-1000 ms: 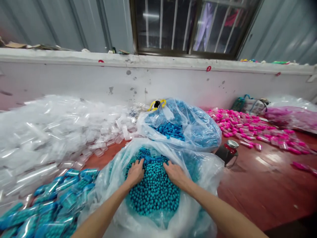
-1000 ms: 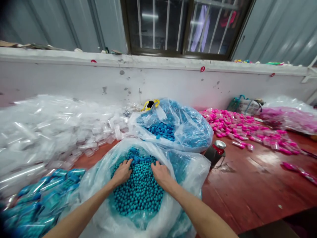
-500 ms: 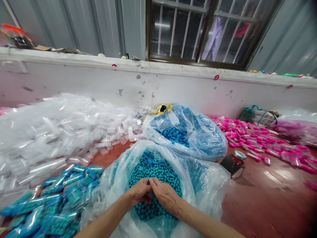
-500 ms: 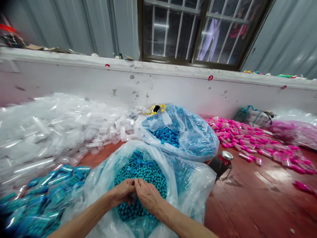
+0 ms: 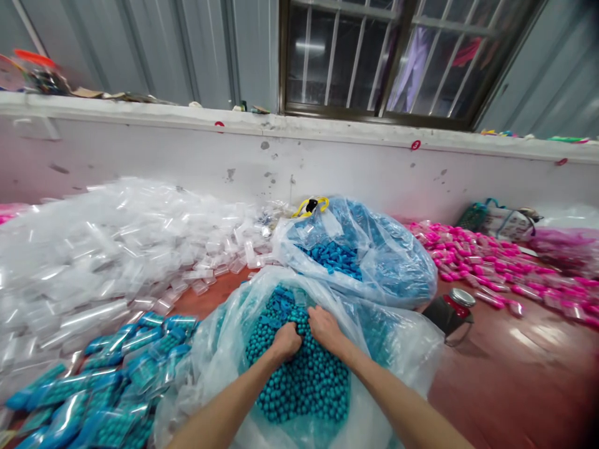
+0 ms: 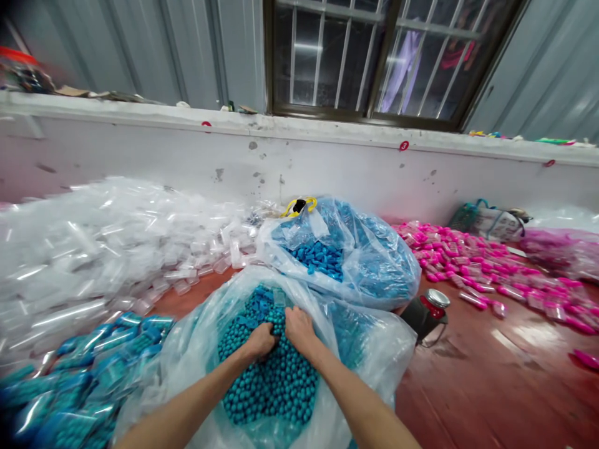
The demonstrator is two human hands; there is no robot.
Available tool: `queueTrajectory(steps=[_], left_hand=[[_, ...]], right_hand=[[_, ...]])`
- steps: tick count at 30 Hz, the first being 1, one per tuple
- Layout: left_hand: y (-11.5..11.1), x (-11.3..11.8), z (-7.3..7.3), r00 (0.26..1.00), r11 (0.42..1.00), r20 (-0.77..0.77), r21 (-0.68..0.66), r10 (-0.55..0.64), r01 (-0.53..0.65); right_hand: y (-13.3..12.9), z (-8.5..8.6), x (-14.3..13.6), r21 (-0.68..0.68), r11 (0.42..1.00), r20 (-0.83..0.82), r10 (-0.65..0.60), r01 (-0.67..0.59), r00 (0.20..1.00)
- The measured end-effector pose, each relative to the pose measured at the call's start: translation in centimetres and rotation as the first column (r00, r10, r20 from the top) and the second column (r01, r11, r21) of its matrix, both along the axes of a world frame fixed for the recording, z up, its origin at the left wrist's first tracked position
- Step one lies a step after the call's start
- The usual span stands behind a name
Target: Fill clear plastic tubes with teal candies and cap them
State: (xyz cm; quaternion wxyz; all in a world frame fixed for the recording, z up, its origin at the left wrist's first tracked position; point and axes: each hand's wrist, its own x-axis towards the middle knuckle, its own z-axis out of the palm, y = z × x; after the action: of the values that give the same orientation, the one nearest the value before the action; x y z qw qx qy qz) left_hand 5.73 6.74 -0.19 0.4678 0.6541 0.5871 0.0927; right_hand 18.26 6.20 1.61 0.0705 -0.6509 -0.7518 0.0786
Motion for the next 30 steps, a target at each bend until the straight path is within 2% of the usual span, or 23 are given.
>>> queueTrajectory(steps=[3,7,10,14,18,21,25,29,30], left_hand=[[0.3,0.0,-0.4,0.960,0.987,0.278,-0.162,0.037,0.008],[-0.1,-1.5,-0.4,0.825,0.953,0.547,-0.300,0.142,0.035],[-0.6,-2.7,0.0,0.745,0.942,0.630,-0.335,0.220,0.006],[-1.2,-3.8,0.3,0.694,0.944,0.663,-0.320,0.281,-0.076],[-2.0,-4.2,0.5,0.683,0.946,0.658,-0.274,0.316,-0.173],[-2.8,-4.4,0.6,0.694,0.931,0.627,-0.312,0.353,-0.191],[-3.8,-4.8,0.8,0.685,0.913,0.635,-0.391,0.356,-0.112],[-4.2,-5.1,0.7,0.640,0.912,0.699,-0.409,0.318,-0.007],[-4.3,-5.1,0.6,0.629,0.916,0.716,-0.400,0.301,0.017]], right_hand=[[-0.1,0.2,1.1,-0.029,0.999,-0.075,-0.031,0.029,0.997],[-1.2,0.5,2.1,-0.053,0.999,-0.209,0.000,-0.012,0.978],[-2.6,0.4,2.5,-0.100,0.994,-0.192,0.014,-0.034,0.981],[-3.9,0.2,2.7,-0.103,0.992,-0.110,0.058,-0.069,0.992],[-4.3,0.0,3.0,-0.093,0.992,-0.288,0.055,-0.085,0.956],[-4.3,-0.4,2.9,-0.236,0.970,-0.526,-0.083,-0.051,0.847],[-4.1,-0.6,2.4,-0.448,0.891,-0.732,-0.316,-0.076,0.604],[-4.3,0.3,2.2,-0.474,0.874,-0.851,-0.423,-0.107,0.313],[-4.4,0.5,2.2,-0.475,0.870,-0.860,-0.429,-0.129,0.275]])
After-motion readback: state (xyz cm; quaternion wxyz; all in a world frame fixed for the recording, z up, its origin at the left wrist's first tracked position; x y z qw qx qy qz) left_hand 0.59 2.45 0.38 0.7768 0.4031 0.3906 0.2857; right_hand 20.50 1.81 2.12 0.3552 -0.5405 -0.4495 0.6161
